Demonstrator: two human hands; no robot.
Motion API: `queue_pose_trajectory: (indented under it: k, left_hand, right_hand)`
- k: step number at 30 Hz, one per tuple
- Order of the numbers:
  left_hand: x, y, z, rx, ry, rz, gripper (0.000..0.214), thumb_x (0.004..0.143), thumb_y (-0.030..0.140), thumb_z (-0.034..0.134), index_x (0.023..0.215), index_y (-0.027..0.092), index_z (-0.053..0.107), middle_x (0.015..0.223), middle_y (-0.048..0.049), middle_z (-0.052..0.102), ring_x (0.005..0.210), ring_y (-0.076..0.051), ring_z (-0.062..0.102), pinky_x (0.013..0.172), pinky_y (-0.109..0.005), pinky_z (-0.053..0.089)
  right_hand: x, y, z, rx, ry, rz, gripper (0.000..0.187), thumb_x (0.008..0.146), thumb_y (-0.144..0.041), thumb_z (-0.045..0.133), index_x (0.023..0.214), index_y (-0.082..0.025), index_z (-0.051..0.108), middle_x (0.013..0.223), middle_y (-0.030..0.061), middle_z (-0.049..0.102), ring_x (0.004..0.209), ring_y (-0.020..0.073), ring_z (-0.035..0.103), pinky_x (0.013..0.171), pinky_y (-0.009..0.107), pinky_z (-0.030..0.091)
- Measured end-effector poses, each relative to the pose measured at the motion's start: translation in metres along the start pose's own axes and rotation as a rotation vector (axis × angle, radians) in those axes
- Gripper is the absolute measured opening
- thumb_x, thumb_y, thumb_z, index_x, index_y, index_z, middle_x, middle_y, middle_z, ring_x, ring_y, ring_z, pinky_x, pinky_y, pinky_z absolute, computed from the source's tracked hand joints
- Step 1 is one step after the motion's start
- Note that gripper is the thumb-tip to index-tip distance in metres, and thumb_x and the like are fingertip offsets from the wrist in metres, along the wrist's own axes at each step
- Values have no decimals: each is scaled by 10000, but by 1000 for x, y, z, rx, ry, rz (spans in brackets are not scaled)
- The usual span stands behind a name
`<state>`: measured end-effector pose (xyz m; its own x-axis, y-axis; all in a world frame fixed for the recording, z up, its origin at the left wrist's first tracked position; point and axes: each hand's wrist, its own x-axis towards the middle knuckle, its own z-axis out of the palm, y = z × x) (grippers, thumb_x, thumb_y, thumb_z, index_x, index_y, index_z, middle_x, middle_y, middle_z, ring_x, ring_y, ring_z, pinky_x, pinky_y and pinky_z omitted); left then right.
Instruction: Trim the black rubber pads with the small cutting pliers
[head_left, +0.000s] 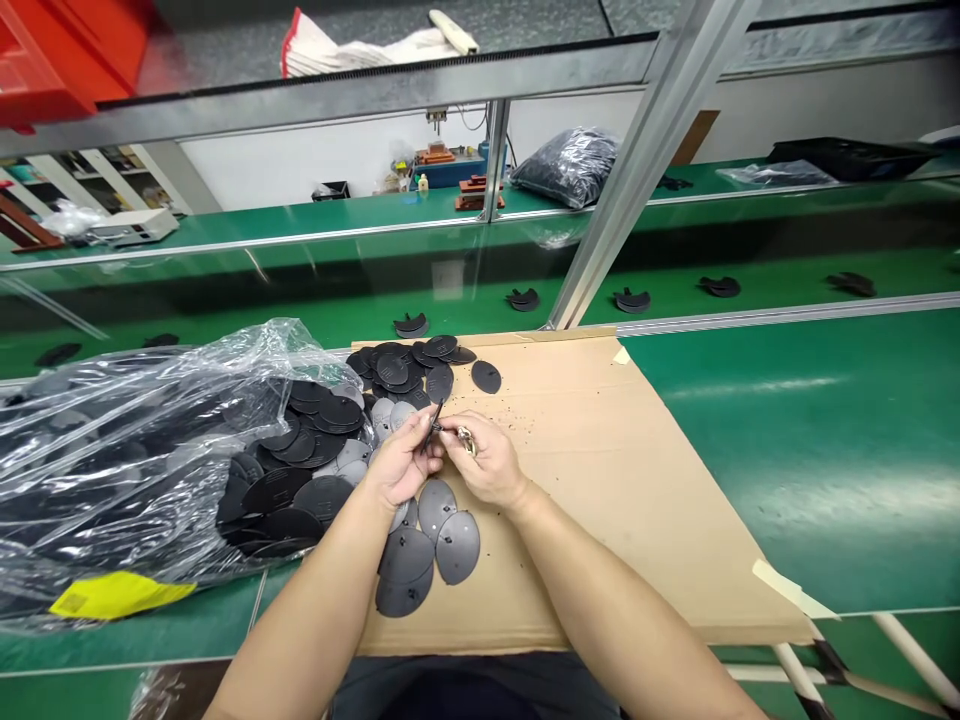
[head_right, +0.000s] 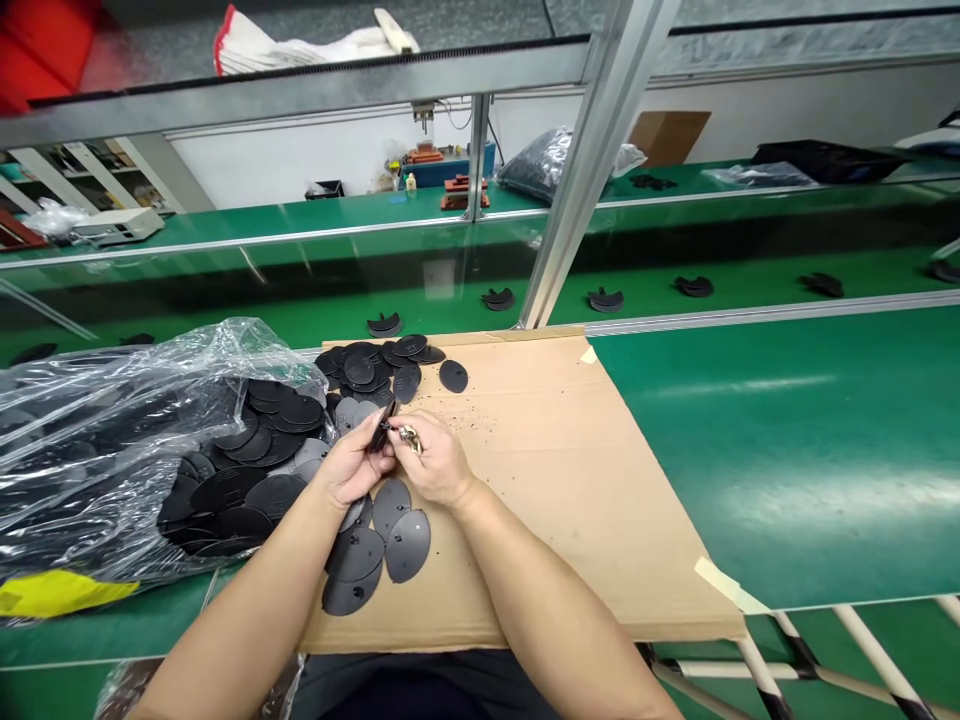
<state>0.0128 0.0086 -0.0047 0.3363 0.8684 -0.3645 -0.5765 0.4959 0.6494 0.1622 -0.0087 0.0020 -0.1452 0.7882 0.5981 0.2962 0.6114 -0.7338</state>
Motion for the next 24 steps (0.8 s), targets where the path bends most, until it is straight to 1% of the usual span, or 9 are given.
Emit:
queue_pose_trajectory:
  k: [3, 7, 11, 13, 15, 18, 20, 22, 24]
  left_hand:
    - [-2, -3, 2, -4, -28, -2, 452, 672, 382, 793, 1017, 161, 602, 684, 2, 592, 524, -84, 551, 402, -153, 396]
    - [-4, -4, 2, 16, -30, 15, 511, 621, 377, 829, 1030, 171, 600, 670, 8, 591, 511, -78, 534, 383, -141, 370]
    - [-7, -7, 4, 25, 5, 39, 478, 606, 368, 838, 966, 147, 615, 645, 10, 575, 508, -71, 518, 387, -141, 382]
    - [-8, -6, 8, 30, 79, 63, 433, 607, 319, 841, 931, 139, 617, 649, 11, 578, 512, -66, 521, 432, -160, 435]
    - [-5, 2, 13, 65, 182, 123, 409, 616, 240, 828, 949, 142, 613, 728, -13, 624, 571, -85, 571, 510, -196, 493]
    - [16, 35, 18, 269, 360, 375, 473, 635, 154, 775, 1071, 172, 594, 975, -63, 668, 794, -157, 646, 676, -277, 545]
    - [39, 71, 15, 575, 553, 635, 476, 657, 154, 742, 1110, 184, 598, 1035, -63, 660, 899, -185, 638, 809, -325, 531]
    - [65, 112, 7, 982, 758, 835, 383, 735, 191, 669, 1115, 183, 622, 1058, -67, 650, 981, -204, 614, 933, -350, 473]
    - [90, 149, -3, 1406, 896, 863, 328, 803, 171, 564, 1120, 196, 642, 1135, -81, 609, 1103, -227, 558, 1005, -350, 411]
  right_hand:
    - [0, 2, -1, -80, -7, -95, 163, 891, -214, 521, 1005, -191, 635, 860, 66, 662, 811, 182, 623, 783, 341, 525]
    - [0, 2, -4, -182, -17, -189, 179, 885, -180, 493, 1001, -187, 629, 856, 73, 662, 792, 188, 605, 772, 353, 514]
    - [0, 1, -4, -229, -50, -260, 191, 883, -166, 479, 992, -185, 633, 857, 75, 668, 782, 199, 586, 757, 368, 490]
    - [-1, 3, -3, -195, -54, -229, 182, 894, -176, 484, 995, -193, 634, 869, 69, 664, 799, 198, 586, 765, 366, 482]
    - [-2, 9, 0, -106, 21, -95, 161, 904, -203, 496, 1004, -198, 623, 888, 62, 649, 815, 189, 589, 765, 350, 482]
    - [-2, 23, 2, 9, 220, 227, 161, 880, -291, 554, 1009, -197, 573, 816, 27, 588, 733, 166, 570, 706, 322, 480]
    - [-1, 32, 3, 46, 300, 369, 225, 834, -328, 593, 1009, -198, 536, 773, -3, 529, 684, 152, 540, 677, 311, 471]
    - [1, 37, 3, 80, 313, 395, 258, 807, -318, 595, 1021, -198, 514, 786, -8, 504, 701, 149, 532, 692, 309, 467]
    - [1, 38, 3, 103, 279, 372, 260, 807, -297, 574, 1038, -195, 510, 806, 0, 505, 723, 151, 531, 704, 309, 463]
